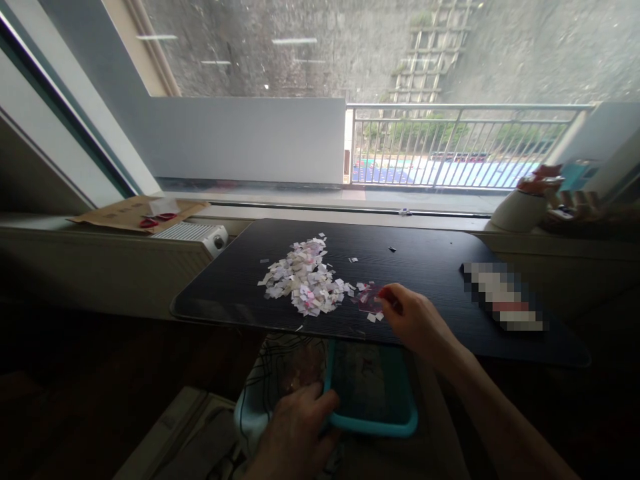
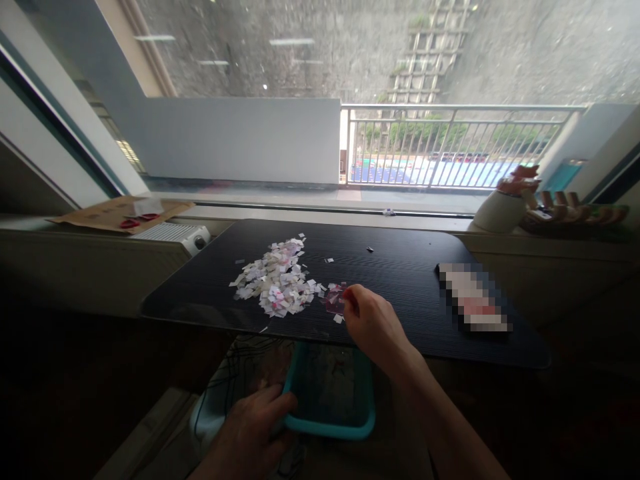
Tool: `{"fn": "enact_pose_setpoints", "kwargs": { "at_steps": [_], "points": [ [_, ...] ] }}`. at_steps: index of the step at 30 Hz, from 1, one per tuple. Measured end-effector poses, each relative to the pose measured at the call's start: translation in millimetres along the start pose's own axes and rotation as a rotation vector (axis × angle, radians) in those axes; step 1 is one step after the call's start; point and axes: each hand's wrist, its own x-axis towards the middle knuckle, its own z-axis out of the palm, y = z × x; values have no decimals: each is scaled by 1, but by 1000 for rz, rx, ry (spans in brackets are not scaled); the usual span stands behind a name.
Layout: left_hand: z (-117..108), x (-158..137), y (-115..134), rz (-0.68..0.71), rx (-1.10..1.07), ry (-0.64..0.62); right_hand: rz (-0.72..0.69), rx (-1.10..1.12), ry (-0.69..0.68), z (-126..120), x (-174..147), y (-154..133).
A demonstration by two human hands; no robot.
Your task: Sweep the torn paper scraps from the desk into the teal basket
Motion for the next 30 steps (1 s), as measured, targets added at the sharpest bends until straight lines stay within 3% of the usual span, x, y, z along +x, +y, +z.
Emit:
{"fn": "enact_pose_setpoints", "kwargs": {
  "at_steps": [6, 11, 18, 21, 25, 30],
  "points": [
    [0, -1, 1, 21, 1, 14, 140, -238, 64, -14, -8, 3],
    [1, 0, 3, 1, 15, -9, 7, -77, -2, -5, -7, -4],
    [-1, -2, 2, -9, 14, -5, 122, -184, 30, -16, -22, 9],
    [-2, 0, 4, 0, 16, -18, 109, -139, 54, -17, -27, 5],
    [-1, -1, 4, 5, 13, -3, 58, -74, -9, -13, -28, -1],
    [-2, -2, 3, -2, 23, 0, 118, -121, 12, -16, -26, 4]
  ]
}}
